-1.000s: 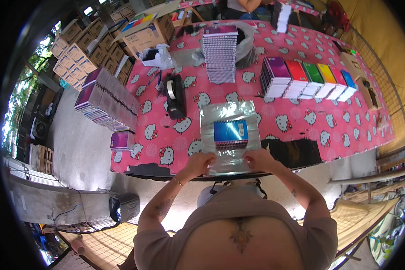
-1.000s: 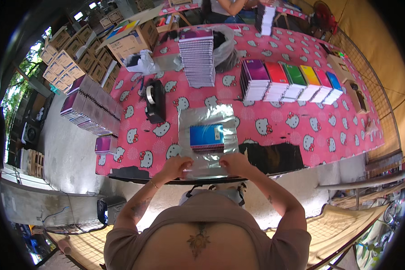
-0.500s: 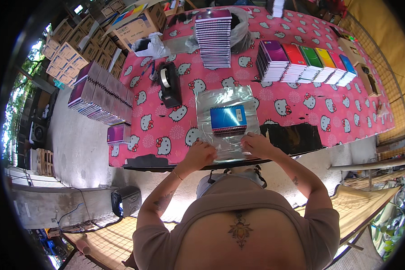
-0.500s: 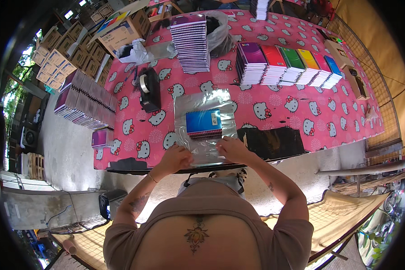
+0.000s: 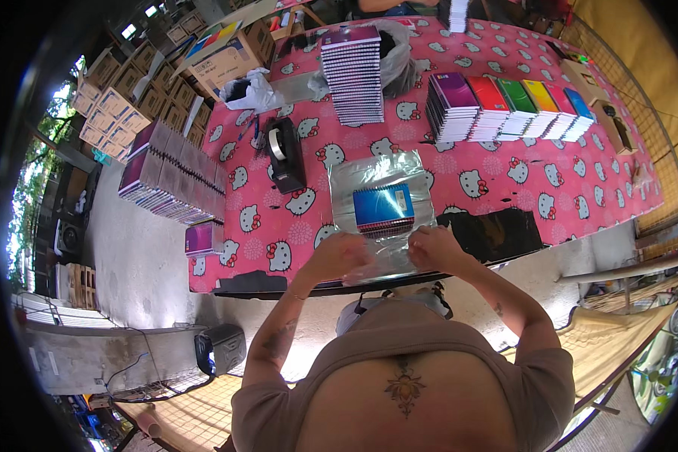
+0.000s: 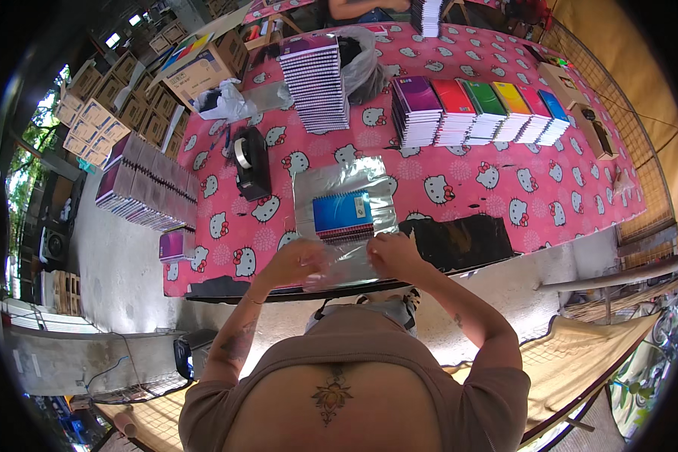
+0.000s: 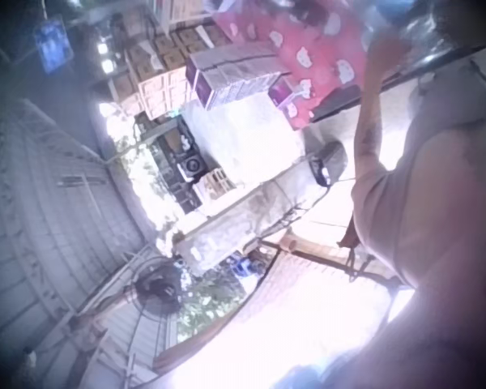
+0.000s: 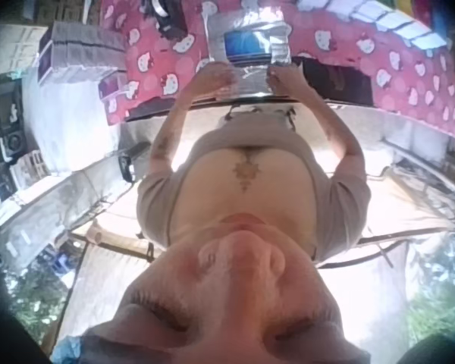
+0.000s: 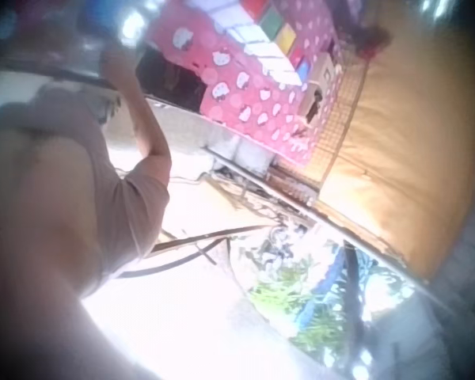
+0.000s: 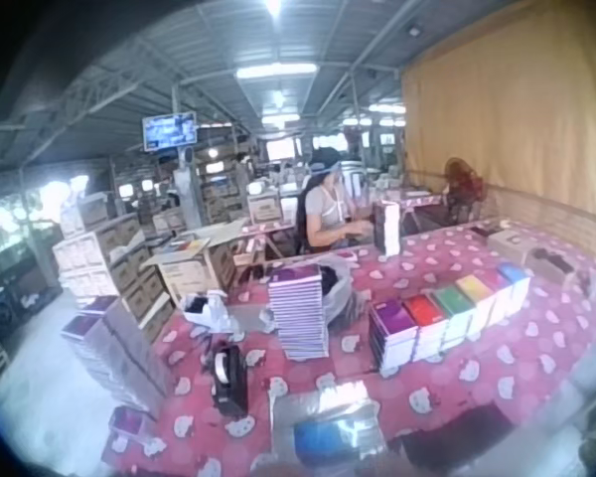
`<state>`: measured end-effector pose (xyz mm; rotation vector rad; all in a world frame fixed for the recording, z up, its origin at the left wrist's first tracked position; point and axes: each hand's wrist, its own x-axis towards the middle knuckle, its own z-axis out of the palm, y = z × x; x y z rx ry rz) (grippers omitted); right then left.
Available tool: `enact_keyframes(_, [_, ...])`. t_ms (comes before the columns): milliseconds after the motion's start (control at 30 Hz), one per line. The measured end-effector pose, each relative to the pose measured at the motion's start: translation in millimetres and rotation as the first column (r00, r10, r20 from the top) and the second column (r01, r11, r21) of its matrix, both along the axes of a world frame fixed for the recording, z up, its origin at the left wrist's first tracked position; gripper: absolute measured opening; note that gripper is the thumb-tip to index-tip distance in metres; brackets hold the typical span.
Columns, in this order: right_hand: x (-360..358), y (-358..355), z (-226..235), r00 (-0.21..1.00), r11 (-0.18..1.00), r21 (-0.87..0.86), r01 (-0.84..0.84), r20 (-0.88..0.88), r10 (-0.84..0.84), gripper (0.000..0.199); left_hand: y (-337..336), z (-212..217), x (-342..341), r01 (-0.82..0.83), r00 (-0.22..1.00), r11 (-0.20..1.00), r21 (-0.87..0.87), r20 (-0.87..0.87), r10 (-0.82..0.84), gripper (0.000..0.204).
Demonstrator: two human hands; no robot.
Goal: The person wraps individual small notebooks in silver foil packaging, secures the foil with adhesive tape, and then sorts the packaged notebooks by color into different stacks on a table.
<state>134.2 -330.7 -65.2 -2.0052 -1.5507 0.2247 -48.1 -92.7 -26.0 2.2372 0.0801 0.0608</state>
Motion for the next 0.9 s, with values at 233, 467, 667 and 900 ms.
enact_keyframes(233, [22.2,3.0,12.3,0.973,0.968,0.182,0.171,-0.186,-0.137,0.017,-14.2,1.7,15.7,-0.208,0.976,0.927,0.313,0.001,0.219,0.034])
enact_keyframes(467, [-4.0,35.8,42.1,0.811,0.858,0.028,0.514,0.309,-0.496,0.038,64.2,-39.1,11.5,-0.491,0.87,0.733,-0.47,-0.303,0.389,0.022])
enact_keyframes(667, [-48.7,55.9,1.7,0.958,0.977,0.168,0.128,0.232,-0.166,0.055,65.3,-50.9,23.2,-0.507,0.862,0.628,-0.591,-0.359,0.358,0.027])
enact_keyframes(900, [-48.6,58.9,1.2,0.933,0.971,0.091,0.222,0.271,-0.238,0.06,72.7,-13.2,104.9,-0.483,0.855,0.875,-0.039,0.194,0.481,0.028])
